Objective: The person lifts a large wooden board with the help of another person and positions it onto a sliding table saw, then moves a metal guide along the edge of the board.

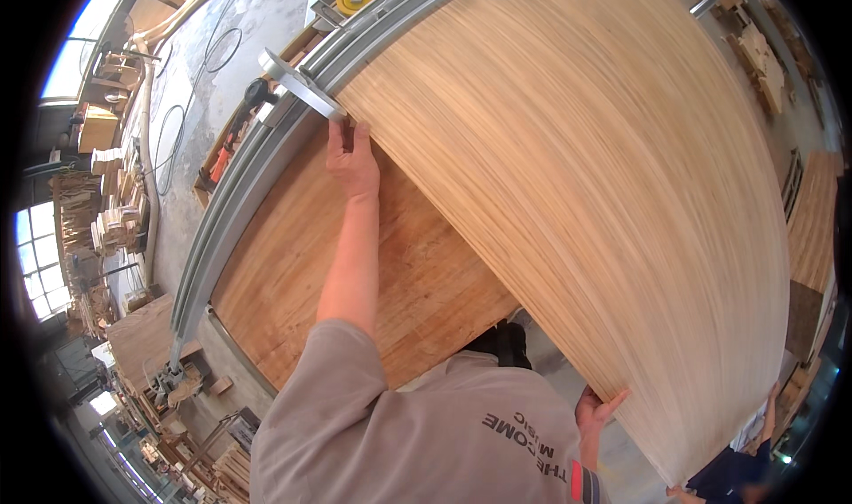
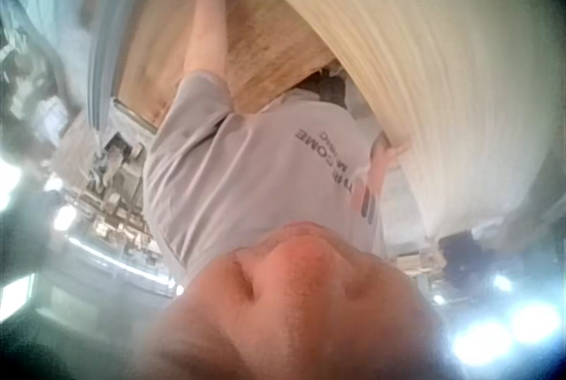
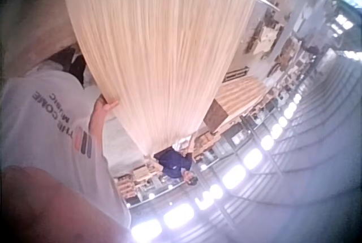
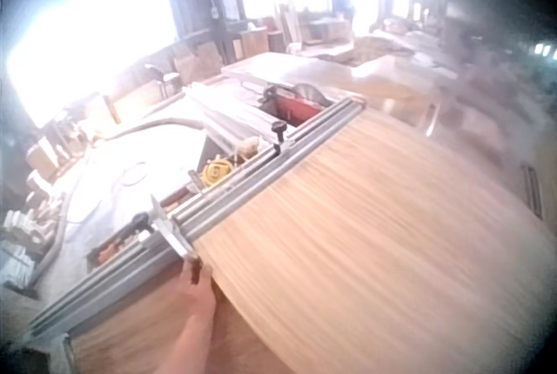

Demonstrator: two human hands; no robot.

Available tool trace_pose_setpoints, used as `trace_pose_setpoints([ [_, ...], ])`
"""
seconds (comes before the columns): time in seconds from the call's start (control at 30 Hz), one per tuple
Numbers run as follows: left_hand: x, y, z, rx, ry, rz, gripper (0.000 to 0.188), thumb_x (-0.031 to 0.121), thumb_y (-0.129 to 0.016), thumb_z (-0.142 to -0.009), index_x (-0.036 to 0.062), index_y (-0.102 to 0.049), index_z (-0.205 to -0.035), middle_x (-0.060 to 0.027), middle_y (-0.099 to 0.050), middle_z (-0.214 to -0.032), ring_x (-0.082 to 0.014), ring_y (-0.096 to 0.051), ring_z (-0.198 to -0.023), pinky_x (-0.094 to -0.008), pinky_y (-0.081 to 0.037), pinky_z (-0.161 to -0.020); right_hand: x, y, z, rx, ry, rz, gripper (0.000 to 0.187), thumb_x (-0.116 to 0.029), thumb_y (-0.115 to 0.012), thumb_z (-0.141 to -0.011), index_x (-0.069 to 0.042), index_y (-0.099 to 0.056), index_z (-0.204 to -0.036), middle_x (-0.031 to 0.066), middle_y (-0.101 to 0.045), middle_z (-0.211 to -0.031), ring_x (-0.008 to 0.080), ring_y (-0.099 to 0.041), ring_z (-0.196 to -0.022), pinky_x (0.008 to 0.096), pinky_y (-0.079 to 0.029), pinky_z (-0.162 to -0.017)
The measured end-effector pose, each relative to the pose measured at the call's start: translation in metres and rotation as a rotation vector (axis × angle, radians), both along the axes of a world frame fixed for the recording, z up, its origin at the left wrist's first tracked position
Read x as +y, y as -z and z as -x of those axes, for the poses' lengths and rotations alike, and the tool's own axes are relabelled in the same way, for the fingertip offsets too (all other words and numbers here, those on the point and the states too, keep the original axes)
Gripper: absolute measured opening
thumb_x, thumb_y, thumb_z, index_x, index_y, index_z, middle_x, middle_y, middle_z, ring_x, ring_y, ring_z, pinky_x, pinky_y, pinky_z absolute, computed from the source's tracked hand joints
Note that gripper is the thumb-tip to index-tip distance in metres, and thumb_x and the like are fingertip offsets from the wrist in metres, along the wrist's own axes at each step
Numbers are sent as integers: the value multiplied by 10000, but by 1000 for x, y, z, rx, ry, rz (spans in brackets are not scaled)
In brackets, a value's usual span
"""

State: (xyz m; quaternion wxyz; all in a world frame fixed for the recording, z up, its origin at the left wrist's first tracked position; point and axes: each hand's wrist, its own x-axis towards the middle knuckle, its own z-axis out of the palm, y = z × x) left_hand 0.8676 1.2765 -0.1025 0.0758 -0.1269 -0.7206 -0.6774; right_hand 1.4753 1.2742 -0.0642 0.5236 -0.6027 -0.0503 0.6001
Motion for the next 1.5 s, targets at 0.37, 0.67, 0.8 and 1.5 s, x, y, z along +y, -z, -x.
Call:
trace_pose_setpoints([
  [0.37,-3,-5,1,-40,4,-152,399,35,-630,-841,-20,-525,-1222,-79,-601,-1109,-162,-571,-1015,-290,-462,-884,1,0,0,23,-46,-24,613,-555,-512,-860,-113,-443,-1280,41,-520,-1239,181,-518,-1080,333,-462,-897],
  [0.67,4,-5,-1,-35,-30,-59,360,28,-596,-860,-2,-520,-1211,-61,-601,-1095,-138,-560,-1010,-261,-445,-870,2,-4,1,11,-53,7,626,-562,-494,-863,-119,-418,-1299,47,-502,-1258,188,-499,-1110,340,-446,-916],
  [0.8,4,-7,-3,-33,4,-101,363,39,-601,-856,13,-522,-1210,-36,-601,-1036,-119,-559,-948,-250,-440,-828,0,5,-11,10,-38,9,633,-569,-492,-862,-117,-418,-1300,46,-501,-1258,187,-494,-1116,339,-441,-920],
  [1.5,-2,-1,5,-21,56,-116,387,37,-607,-851,-22,-498,-1218,-74,-599,-1098,-147,-563,-1000,-275,-437,-884,0,-8,7,-22,-3,30,618,-567,-492,-862,-132,-422,-1296,45,-510,-1242,192,-517,-1094,331,-473,-887],
])
